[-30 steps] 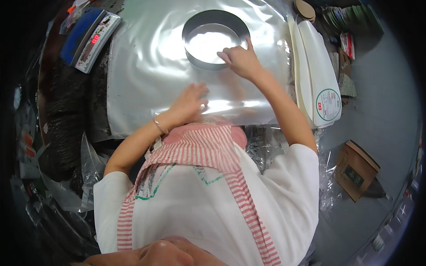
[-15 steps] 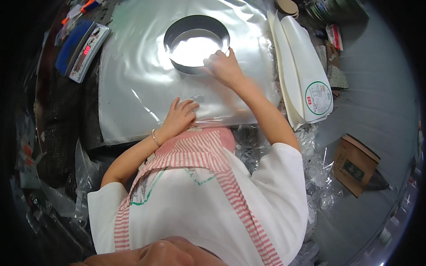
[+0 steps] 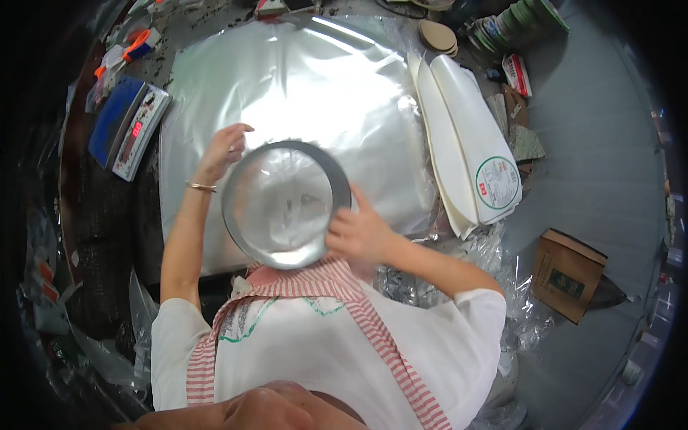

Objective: The person places circular cakes of compressed tea into clear plastic bags, uses a scale to weigh loose tea material, and stacks large bags of processed tea in a warehouse setting.

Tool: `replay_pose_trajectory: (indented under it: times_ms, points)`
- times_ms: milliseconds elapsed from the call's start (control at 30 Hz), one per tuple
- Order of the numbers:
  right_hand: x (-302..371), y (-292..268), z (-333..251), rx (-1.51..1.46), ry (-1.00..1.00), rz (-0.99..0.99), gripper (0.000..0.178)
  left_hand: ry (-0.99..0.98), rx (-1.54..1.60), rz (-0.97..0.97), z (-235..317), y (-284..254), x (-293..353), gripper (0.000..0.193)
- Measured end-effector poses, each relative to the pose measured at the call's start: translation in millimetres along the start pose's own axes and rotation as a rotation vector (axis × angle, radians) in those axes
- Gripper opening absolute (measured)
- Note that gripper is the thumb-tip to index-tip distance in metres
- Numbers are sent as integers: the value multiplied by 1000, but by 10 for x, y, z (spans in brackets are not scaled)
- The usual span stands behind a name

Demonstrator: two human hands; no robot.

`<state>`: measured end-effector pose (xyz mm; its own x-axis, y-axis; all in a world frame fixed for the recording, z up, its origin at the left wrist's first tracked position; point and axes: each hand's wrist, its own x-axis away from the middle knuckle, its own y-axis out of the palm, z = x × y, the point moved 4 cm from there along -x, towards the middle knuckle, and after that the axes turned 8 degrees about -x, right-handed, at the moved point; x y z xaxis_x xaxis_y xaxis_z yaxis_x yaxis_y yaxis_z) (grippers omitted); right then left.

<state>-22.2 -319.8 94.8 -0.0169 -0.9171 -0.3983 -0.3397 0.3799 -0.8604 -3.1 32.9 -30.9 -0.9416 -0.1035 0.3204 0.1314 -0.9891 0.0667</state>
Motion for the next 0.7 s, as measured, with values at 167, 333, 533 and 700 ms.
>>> replay_pose_trajectory:
  times_ms: [167, 333, 533, 700]
  points:
    - [-146, 350, 522, -21, 209, -154, 16, 150, -543, -505, 1069, 1134, 555, 52]
    - [-407, 374, 574, -686, 336, -284, 34, 319, -662, -519, 661, 1444, 825, 52]
    - [-631, -287, 2502, -1147, 757, 11, 32, 119, -918, -251, -397, 1497, 881, 37]
    - [513, -1102, 6303, 366, 705, 297, 52, 24, -535, -127, 560, 644, 871, 44]
